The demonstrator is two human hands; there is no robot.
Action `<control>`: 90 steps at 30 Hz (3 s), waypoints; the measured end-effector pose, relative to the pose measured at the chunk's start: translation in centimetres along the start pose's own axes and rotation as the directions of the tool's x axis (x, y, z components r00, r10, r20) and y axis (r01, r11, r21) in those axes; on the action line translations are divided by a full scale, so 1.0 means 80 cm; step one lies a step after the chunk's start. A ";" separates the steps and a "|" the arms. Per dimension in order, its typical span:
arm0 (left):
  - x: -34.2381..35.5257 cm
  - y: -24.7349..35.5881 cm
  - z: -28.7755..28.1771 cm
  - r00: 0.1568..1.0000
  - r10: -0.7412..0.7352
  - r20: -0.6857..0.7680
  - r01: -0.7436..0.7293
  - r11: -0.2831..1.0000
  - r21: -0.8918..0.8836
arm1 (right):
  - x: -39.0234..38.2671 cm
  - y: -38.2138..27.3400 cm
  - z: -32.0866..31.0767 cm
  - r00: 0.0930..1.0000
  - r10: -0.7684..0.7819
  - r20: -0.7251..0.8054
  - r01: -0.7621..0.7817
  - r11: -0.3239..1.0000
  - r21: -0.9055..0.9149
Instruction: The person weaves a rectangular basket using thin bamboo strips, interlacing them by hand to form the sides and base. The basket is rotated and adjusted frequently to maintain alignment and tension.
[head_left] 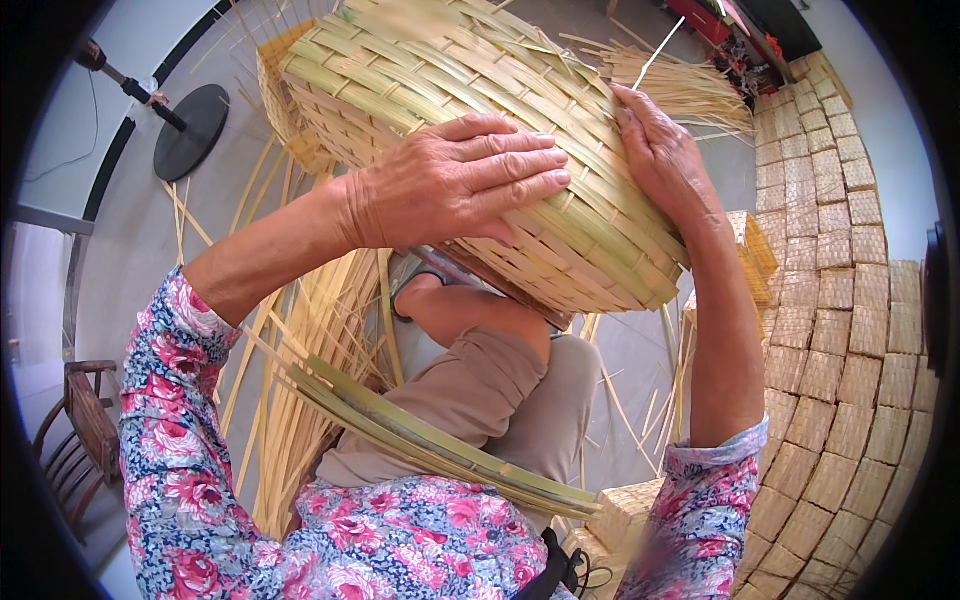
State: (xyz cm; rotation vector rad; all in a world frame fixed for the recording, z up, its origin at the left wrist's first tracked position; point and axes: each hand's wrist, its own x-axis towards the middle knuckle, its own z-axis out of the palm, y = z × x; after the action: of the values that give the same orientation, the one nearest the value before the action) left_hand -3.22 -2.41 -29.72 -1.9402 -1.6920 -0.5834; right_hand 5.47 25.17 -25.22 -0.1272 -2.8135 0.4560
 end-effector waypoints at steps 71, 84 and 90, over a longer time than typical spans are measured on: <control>0.089 0.114 0.069 0.929 -0.007 -0.369 -0.087 0.968 -0.237 | -0.010 -0.021 0.024 0.987 -0.050 -0.152 0.022 0.983 -0.184; 0.086 0.117 0.071 0.933 0.028 -0.358 -0.113 0.969 -0.220 | -0.014 -0.019 0.029 0.979 -0.097 -0.178 0.062 0.979 -0.195; 0.077 0.112 0.064 0.952 0.086 -0.293 -0.127 0.984 -0.125 | -0.014 -0.022 0.025 0.993 0.018 -0.114 -0.035 0.989 -0.147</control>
State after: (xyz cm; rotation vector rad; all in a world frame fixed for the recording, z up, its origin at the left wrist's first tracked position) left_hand 6.52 4.59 -30.74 -1.9203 -1.3897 -0.9174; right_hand 5.84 22.79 -26.80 -0.2150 -2.7354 0.2360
